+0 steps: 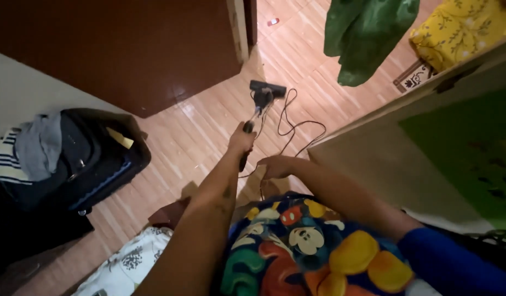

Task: Vacuuming the floor of a bedroom and surrounding area.

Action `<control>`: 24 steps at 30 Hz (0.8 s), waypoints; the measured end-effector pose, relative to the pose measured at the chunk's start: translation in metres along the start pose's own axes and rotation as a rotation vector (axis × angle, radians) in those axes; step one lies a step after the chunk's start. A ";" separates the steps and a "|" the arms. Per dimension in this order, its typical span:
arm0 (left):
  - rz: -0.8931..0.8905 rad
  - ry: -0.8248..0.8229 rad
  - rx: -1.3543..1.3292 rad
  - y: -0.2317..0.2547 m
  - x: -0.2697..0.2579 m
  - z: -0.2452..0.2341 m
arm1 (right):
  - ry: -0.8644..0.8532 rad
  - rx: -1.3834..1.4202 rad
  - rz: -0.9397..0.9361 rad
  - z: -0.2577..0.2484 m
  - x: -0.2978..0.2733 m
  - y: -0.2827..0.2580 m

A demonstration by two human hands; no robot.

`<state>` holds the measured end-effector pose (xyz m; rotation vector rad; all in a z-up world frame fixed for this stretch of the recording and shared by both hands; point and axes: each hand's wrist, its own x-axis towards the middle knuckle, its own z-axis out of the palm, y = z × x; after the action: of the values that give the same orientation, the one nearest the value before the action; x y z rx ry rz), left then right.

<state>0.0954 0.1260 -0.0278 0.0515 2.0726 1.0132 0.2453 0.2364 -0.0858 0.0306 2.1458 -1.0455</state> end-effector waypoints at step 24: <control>0.017 -0.008 0.748 -0.220 -0.201 -0.215 | -0.049 -0.089 -0.082 0.152 0.070 -0.178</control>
<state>0.1478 -0.2333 0.0285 0.4501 2.3342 0.1977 0.2298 -0.0065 -0.0703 -0.1249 2.1622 -0.9860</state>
